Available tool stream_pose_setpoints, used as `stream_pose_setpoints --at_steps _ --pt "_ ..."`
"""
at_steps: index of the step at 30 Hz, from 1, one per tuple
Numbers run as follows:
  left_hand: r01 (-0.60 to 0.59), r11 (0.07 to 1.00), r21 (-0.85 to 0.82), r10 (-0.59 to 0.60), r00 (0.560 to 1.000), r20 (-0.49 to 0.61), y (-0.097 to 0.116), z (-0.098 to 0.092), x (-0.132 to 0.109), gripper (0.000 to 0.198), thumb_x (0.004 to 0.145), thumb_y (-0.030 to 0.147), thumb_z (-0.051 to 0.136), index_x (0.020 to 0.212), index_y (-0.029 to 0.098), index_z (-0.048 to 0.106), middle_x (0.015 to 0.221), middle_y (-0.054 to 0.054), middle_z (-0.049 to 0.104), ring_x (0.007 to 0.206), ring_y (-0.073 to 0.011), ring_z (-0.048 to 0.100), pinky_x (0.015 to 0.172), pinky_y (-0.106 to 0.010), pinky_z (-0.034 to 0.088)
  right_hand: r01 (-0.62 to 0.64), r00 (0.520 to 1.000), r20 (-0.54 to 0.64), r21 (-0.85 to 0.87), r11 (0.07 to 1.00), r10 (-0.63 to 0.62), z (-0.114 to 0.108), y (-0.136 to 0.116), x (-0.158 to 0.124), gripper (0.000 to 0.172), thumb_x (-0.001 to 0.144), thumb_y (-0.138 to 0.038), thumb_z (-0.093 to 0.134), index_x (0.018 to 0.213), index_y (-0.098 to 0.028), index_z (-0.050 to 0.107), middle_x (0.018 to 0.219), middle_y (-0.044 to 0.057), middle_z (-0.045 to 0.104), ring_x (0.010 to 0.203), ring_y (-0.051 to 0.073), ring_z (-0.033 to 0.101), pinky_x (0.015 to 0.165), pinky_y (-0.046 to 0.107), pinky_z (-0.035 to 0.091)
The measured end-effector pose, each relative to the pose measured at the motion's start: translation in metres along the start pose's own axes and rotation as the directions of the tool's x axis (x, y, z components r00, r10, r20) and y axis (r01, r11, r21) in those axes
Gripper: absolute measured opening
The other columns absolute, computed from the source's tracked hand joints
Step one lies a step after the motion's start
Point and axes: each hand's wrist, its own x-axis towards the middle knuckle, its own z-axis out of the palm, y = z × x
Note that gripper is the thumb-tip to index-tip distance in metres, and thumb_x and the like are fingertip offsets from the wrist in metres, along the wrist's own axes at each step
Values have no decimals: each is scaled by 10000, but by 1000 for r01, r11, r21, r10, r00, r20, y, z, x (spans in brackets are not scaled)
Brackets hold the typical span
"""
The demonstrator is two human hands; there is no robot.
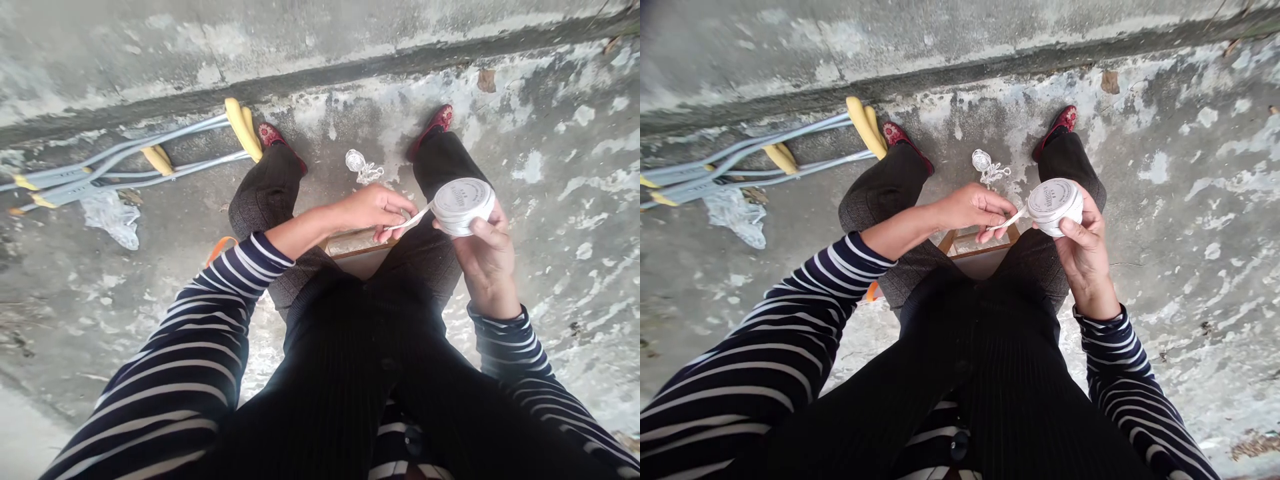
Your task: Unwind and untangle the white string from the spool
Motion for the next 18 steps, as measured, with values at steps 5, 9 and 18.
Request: stream_pose_setpoints --at_steps 5,9,18 --pt "-103 994 -45 97 988 -118 -9 22 -15 235 914 344 790 967 114 791 690 -48 733 480 -126 660 484 -231 530 68 997 29 -64 996 -66 5 2 2 541 690 -388 957 1190 -320 762 1138 17 729 1058 245 724 1045 462 628" --pt "-166 986 -30 156 964 -216 -9 34 -23 277 873 377 830 910 115 746 661 -21 709 455 -101 625 463 -212 515 152 985 97 -65 986 -146 14 -7 4 566 682 -373 978 1202 -344 756 1148 -1 724 1028 213 714 1029 426 605" --pt "-175 981 -87 137 932 -335 15 28 -16 369 743 437 916 839 103 796 824 -101 792 658 -152 705 570 -254 576 152 959 252 -81 985 -127 31 -61 3 640 563 -453 1026 1134 -283 790 1117 23 743 993 216 678 938 378 581"
